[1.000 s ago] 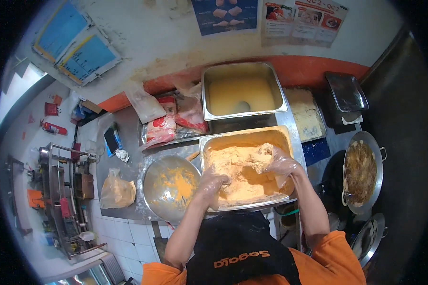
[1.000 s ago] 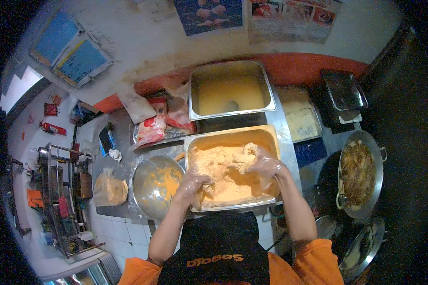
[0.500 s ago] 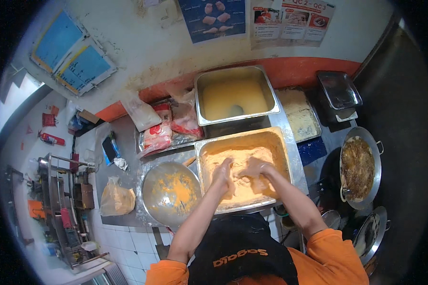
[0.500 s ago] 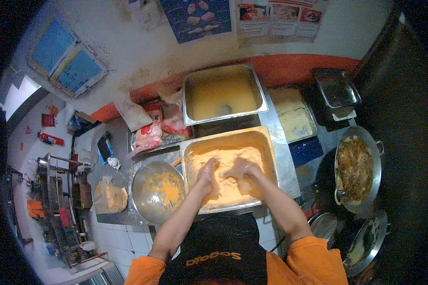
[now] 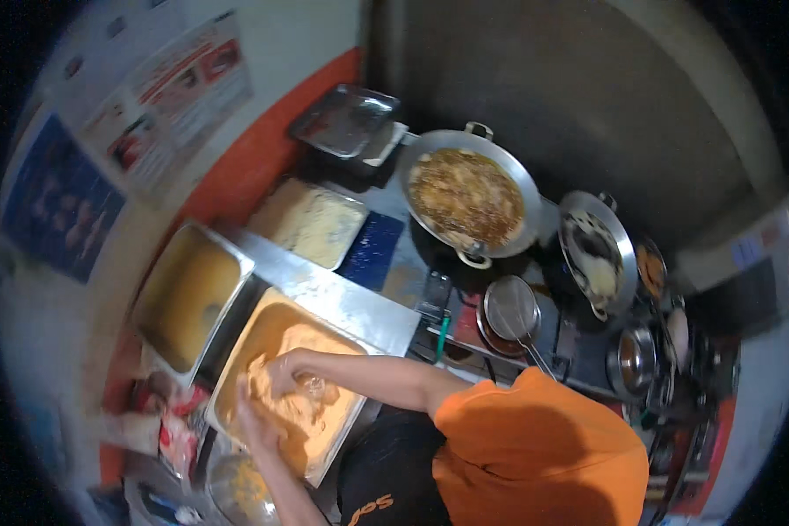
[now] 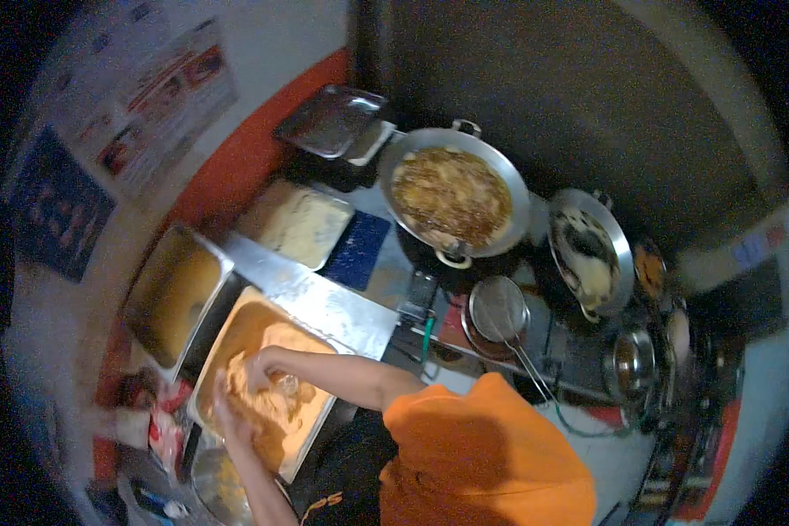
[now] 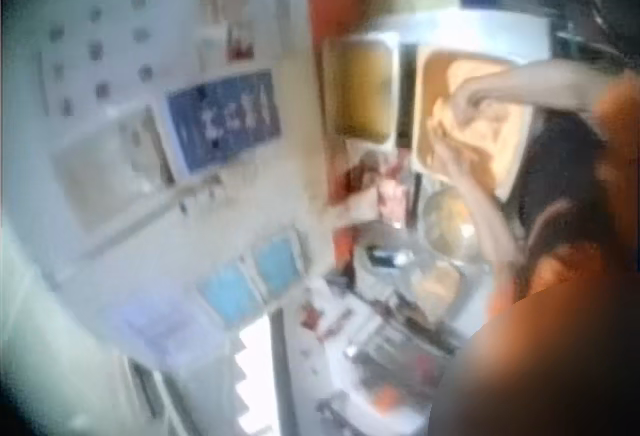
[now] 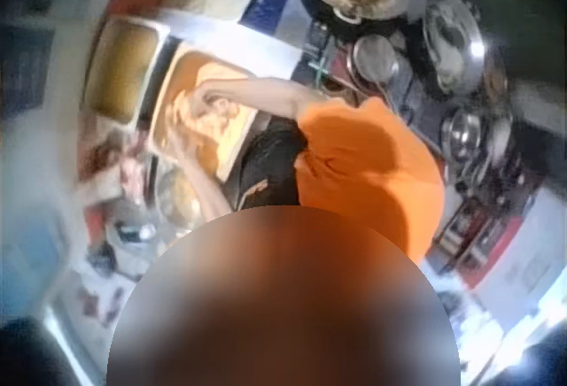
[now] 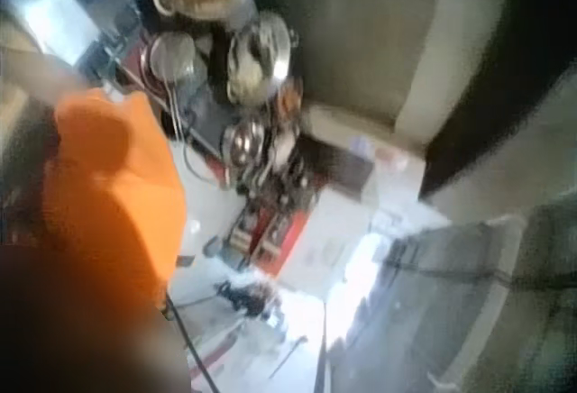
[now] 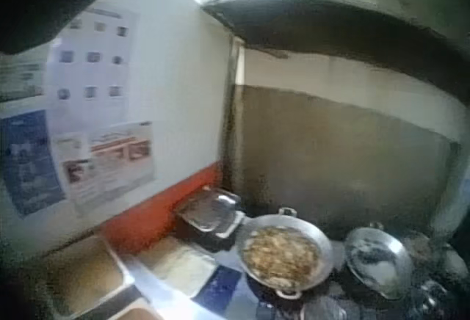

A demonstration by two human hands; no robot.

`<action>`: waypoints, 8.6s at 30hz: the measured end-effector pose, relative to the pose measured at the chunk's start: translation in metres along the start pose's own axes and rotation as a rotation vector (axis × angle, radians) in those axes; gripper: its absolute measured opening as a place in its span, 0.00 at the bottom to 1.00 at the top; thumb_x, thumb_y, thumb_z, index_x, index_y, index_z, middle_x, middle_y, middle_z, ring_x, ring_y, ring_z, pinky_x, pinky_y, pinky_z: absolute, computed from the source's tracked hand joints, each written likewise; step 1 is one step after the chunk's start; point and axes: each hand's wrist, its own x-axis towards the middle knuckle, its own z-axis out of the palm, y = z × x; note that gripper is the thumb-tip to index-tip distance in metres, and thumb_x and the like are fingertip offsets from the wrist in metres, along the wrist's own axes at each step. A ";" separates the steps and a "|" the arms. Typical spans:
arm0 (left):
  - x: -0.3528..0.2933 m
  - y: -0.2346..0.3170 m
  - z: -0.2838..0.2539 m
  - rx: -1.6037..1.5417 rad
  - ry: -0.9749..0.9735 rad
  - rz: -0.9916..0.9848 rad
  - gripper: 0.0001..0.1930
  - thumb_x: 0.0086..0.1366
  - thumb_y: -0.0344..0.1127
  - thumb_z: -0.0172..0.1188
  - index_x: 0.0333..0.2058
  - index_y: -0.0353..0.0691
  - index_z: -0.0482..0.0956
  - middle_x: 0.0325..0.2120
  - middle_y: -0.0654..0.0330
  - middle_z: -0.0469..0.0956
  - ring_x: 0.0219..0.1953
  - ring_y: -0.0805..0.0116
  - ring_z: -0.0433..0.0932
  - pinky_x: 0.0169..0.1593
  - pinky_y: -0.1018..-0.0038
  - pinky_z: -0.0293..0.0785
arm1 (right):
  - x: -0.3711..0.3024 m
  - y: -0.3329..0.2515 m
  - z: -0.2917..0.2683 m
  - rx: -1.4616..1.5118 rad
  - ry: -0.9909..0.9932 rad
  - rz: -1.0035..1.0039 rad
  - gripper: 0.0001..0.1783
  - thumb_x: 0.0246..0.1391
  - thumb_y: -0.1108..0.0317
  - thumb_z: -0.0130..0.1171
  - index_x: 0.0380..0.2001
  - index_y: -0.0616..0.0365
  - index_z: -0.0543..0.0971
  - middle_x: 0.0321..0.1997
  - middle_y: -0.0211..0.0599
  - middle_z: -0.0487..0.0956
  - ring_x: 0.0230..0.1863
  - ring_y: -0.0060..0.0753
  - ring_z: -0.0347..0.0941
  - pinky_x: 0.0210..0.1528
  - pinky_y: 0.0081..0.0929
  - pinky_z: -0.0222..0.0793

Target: The person coats chicken pieces in flour by hand, checks frying chicken using a skimmer, presses a timer on the wall, dredges additional chicken pieces from plastic bags in flour, and opens a refrigerator.

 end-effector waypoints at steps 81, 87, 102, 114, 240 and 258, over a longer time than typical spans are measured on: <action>0.010 -0.008 -0.068 -0.039 0.392 -0.057 0.45 0.70 0.66 0.57 0.72 0.34 0.61 0.73 0.48 0.62 0.72 0.55 0.63 0.70 0.58 0.62 | -0.011 -0.086 0.009 0.238 0.084 0.276 0.32 0.55 0.53 0.71 0.54 0.67 0.78 0.43 0.42 0.83 0.41 0.35 0.78 0.43 0.33 0.76; -0.073 -0.035 -0.053 -0.335 0.287 -0.038 0.41 0.71 0.57 0.59 0.73 0.36 0.60 0.68 0.46 0.67 0.69 0.55 0.66 0.71 0.60 0.62 | -0.106 -0.157 -0.050 -0.068 -0.049 0.452 0.33 0.52 0.53 0.71 0.55 0.65 0.78 0.42 0.39 0.83 0.42 0.32 0.77 0.43 0.32 0.76; -0.029 -0.080 -0.102 0.165 0.462 0.020 0.35 0.67 0.42 0.68 0.64 0.26 0.67 0.56 0.51 0.79 0.56 0.62 0.78 0.56 0.69 0.75 | -0.106 -0.161 -0.007 0.043 0.107 -0.004 0.48 0.42 0.64 0.82 0.67 0.58 0.71 0.61 0.43 0.81 0.61 0.37 0.76 0.65 0.32 0.71; -0.018 -0.027 -0.078 -0.081 0.563 0.147 0.28 0.73 0.49 0.60 0.59 0.30 0.75 0.57 0.53 0.76 0.63 0.62 0.72 0.66 0.64 0.68 | -0.079 -0.218 -0.029 -0.017 -0.175 0.224 0.55 0.49 0.46 0.76 0.70 0.70 0.65 0.65 0.57 0.77 0.64 0.39 0.74 0.66 0.32 0.69; -0.065 -0.047 -0.031 1.019 0.412 -0.028 0.39 0.74 0.68 0.43 0.65 0.41 0.73 0.58 0.36 0.76 0.61 0.38 0.74 0.68 0.56 0.64 | -0.091 -0.091 0.008 -0.399 -0.109 0.250 0.44 0.49 0.46 0.71 0.63 0.63 0.75 0.57 0.59 0.81 0.58 0.53 0.77 0.63 0.42 0.72; 0.001 -0.008 -0.064 -0.090 0.596 0.116 0.28 0.71 0.55 0.60 0.55 0.34 0.76 0.40 0.62 0.76 0.45 0.69 0.74 0.49 0.67 0.72 | -0.005 -0.123 -0.016 -0.312 0.002 0.221 0.36 0.59 0.42 0.62 0.54 0.65 0.80 0.58 0.58 0.82 0.57 0.49 0.78 0.61 0.40 0.72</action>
